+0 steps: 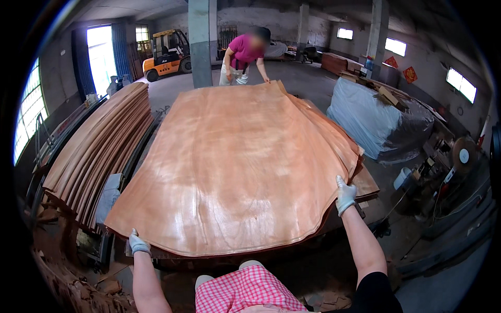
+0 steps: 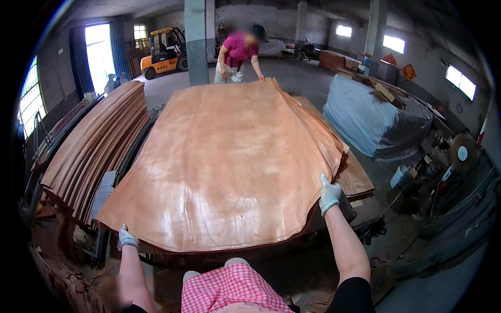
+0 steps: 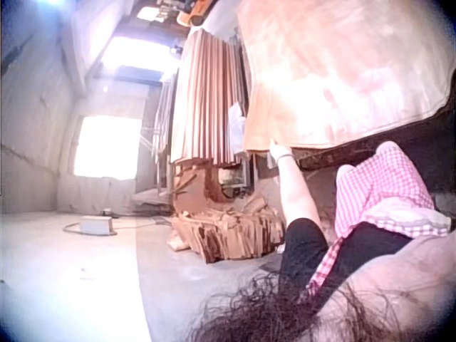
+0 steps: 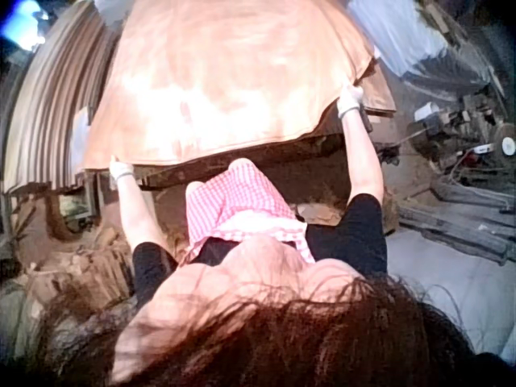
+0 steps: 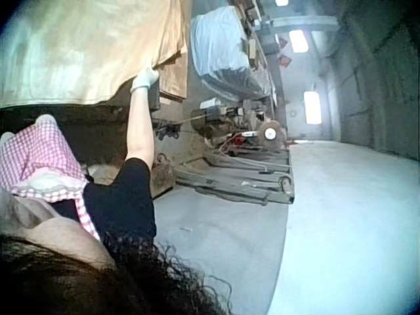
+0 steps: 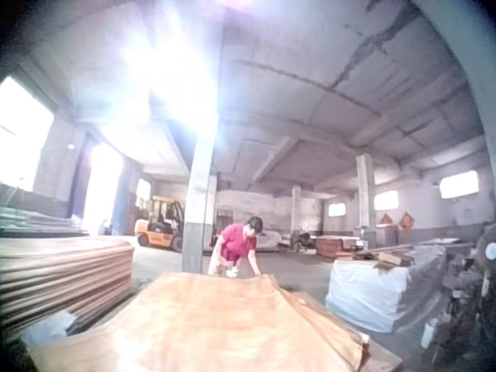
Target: The person lifts large, thin wooden panels from a pile and places them onto a metal workbench. They align the panels with the help of a coworker, stacking them one by one. The person also briefly handles a thin wooden strip near the end of the clip.
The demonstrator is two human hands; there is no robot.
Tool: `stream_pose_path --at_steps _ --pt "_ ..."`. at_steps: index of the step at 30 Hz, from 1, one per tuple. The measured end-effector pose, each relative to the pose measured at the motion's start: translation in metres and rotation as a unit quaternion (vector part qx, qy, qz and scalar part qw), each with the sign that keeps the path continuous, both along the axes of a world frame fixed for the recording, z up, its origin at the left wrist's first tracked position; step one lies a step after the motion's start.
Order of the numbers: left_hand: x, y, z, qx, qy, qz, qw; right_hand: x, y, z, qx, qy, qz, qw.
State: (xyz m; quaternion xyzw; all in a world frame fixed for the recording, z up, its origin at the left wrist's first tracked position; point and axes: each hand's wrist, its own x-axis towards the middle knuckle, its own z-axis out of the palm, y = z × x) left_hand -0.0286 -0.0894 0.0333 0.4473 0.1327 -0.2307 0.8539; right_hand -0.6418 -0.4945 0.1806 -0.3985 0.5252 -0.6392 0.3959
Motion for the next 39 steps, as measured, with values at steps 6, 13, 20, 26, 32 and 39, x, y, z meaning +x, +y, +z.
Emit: stream_pose_path --at_steps 6,13,20,26,32,39 --pt "0.002 -0.003 -0.004 -0.018 0.007 -0.009 1.0 0.003 -0.006 0.005 0.02 0.025 -0.02 0.999" --pt "-0.023 -0.012 0.011 -0.01 0.009 -0.002 1.0 0.024 0.02 0.017 0.027 0.037 0.024 0.999" --pt "-0.007 -0.008 -0.006 0.004 -0.008 -0.008 1.0 0.032 0.048 0.032 0.063 0.044 0.058 0.995" --pt "-0.008 -0.018 -0.014 0.014 -0.011 -0.007 1.0 0.041 0.076 0.029 -0.102 0.149 0.119 0.976" --pt "-0.018 -0.009 -0.001 -0.027 -0.024 -0.009 0.999 0.097 0.138 0.033 -0.257 0.408 0.221 0.848" --pt "-0.029 -0.017 0.008 0.036 -0.015 0.001 0.999 0.136 0.158 -0.017 -0.33 0.48 0.267 0.768"
